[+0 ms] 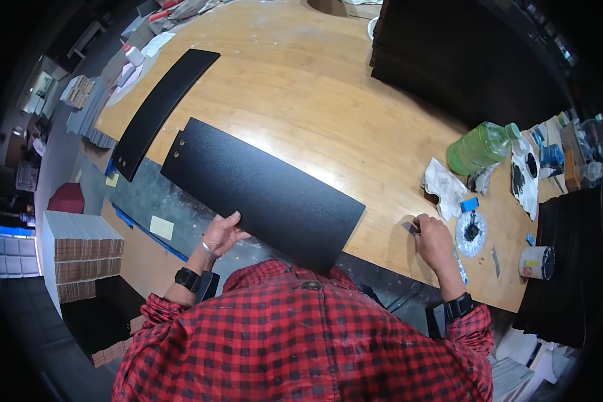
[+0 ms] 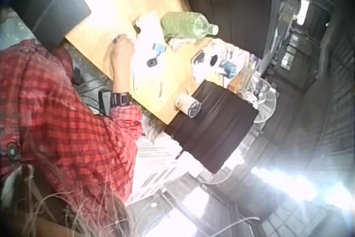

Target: Cleaning and touching up the edges of black furniture panels on a workbench.

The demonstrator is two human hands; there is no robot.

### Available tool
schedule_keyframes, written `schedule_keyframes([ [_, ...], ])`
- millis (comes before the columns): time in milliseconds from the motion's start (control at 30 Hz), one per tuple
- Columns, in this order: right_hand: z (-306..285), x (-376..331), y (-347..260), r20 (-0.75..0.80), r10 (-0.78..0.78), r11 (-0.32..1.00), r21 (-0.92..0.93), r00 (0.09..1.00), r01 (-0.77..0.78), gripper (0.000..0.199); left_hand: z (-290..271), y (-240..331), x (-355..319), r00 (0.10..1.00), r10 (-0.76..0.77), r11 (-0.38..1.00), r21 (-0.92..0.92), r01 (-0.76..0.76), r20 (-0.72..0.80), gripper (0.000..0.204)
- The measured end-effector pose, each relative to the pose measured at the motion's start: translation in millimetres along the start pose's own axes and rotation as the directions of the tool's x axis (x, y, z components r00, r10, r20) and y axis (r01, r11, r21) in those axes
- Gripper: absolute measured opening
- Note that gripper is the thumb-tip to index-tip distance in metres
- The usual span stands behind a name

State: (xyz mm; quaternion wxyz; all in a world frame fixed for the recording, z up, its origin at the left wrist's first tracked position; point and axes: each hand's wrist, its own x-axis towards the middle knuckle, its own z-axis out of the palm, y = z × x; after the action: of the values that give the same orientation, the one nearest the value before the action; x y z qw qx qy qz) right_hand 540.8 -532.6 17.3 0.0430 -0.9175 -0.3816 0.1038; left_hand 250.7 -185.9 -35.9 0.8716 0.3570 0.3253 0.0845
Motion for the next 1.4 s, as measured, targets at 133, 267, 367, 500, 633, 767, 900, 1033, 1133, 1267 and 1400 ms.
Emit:
schedule_keyframes([
  [133, -5, -6, -7, 0.020, -0.065, 0.995, 0.072, 0.998, 0.064, 0.016, -5, 4, 3, 0.999, -0.004, 1.000, 0.009, 0.004, -0.046, 0.023],
  [267, -12, -12, -3, 0.080, -0.166, 0.970, 0.193, 0.983, 0.148, 0.016, 14, 2, 3, 0.996, -0.047, 0.997, 0.052, 0.051, -0.082, 0.027],
  [367, -9, -13, 0, 0.039, -0.215, 0.970, 0.125, 0.976, 0.208, 0.017, 34, -3, 3, 0.993, -0.079, 0.996, 0.039, 0.083, -0.093, 0.030],
  [500, -9, -20, -8, -0.106, -0.180, 0.970, 0.149, 0.978, 0.194, 0.015, 18, -9, 8, 0.998, -0.054, 0.999, 0.000, 0.055, 0.044, 0.024],
  [633, -7, -23, -8, -0.024, -0.145, 0.986, 0.079, 0.989, 0.146, 0.015, 10, -14, 11, 0.995, -0.016, 0.999, 0.033, 0.013, 0.102, 0.032],
  [767, -8, -24, -5, 0.035, -0.174, 0.981, 0.095, 0.984, 0.170, 0.022, 11, -14, 10, 0.994, -0.017, 1.000, 0.006, 0.016, 0.112, 0.033],
  [900, -3, -28, -4, 0.029, -0.126, 0.972, 0.203, 0.992, 0.118, 0.023, 7, -12, 10, 0.993, -0.046, 0.998, 0.038, 0.042, 0.105, 0.034],
  [1033, -6, -28, -6, 0.088, 0.025, 0.923, 0.380, 0.996, -0.057, 0.027, 6, -14, 10, 0.991, -0.042, 0.999, 0.012, 0.041, 0.127, 0.035],
  [1133, -1, -23, -2, 0.120, 0.079, 0.809, 0.572, 0.990, -0.134, 0.023, 9, -15, 11, 0.995, -0.048, 0.999, 0.016, 0.047, 0.093, 0.035],
  [1267, -21, 7, -36, -0.158, -0.080, 0.722, 0.671, 0.984, 0.166, 0.011, 6, -14, 10, 0.986, -0.063, 0.998, -0.004, 0.065, 0.152, 0.035],
  [1400, -20, 39, -63, -0.151, -0.187, 0.759, 0.605, 0.971, 0.241, 0.013, 14, -10, 9, 0.998, -0.040, 0.999, 0.033, 0.038, 0.058, 0.025],
])
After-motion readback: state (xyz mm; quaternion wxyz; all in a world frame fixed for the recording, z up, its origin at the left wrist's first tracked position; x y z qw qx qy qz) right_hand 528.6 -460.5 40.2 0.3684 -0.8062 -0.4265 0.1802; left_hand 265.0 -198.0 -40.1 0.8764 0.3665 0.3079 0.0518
